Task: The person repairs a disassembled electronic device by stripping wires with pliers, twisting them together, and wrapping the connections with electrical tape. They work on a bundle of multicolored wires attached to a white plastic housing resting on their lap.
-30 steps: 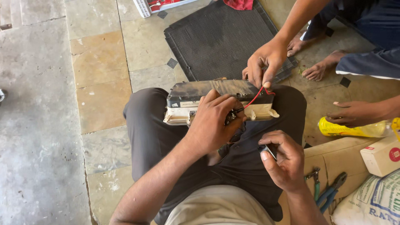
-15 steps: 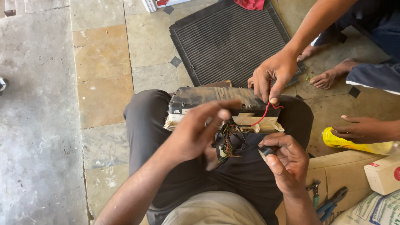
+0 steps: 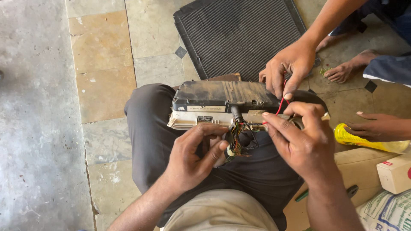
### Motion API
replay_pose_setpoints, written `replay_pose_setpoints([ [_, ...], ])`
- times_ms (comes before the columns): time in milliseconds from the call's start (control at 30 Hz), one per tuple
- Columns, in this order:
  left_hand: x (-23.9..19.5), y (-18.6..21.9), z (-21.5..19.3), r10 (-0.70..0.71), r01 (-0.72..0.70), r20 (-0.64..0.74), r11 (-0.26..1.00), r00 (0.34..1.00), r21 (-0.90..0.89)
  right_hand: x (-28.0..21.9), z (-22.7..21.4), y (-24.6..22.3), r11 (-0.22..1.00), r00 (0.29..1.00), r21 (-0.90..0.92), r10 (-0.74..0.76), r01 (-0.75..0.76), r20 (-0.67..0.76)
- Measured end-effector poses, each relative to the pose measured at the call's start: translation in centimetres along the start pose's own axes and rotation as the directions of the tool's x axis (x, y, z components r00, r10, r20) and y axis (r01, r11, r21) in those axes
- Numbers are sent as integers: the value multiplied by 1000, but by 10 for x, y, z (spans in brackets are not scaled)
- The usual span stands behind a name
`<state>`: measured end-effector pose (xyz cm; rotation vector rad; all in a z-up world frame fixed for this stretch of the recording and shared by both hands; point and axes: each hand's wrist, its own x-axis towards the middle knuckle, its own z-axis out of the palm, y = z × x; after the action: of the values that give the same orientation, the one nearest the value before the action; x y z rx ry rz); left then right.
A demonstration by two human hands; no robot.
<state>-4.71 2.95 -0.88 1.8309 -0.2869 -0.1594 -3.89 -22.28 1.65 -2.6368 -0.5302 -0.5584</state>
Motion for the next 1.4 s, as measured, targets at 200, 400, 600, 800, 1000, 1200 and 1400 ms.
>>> replay_pose_setpoints([
  [200,-26,-21,25,-184,202,106,960,977,-192,13,-13,-10,996,993,49,-84,80,84],
  [400,-40,-42,39,-158,220,175,872,972,-438,-5,-25,-25,983,976,167,-108,76,188],
  [600,-35,-35,35,-166,278,305,885,938,-373,-29,-30,-28,956,967,285,2,-77,254],
  [800,-30,-29,38,-142,350,424,813,895,-465,-74,-17,-42,813,903,398,347,-425,253],
  [1000,-30,-29,44,-152,378,426,768,892,-517,-101,1,-66,721,868,484,439,-496,234],
  [1200,-31,-30,43,-97,138,326,985,940,-106,-114,11,-70,687,840,505,517,-523,168],
  [1400,-40,-38,47,-83,183,296,926,952,-330,-123,16,-68,594,762,521,620,-613,190],
])
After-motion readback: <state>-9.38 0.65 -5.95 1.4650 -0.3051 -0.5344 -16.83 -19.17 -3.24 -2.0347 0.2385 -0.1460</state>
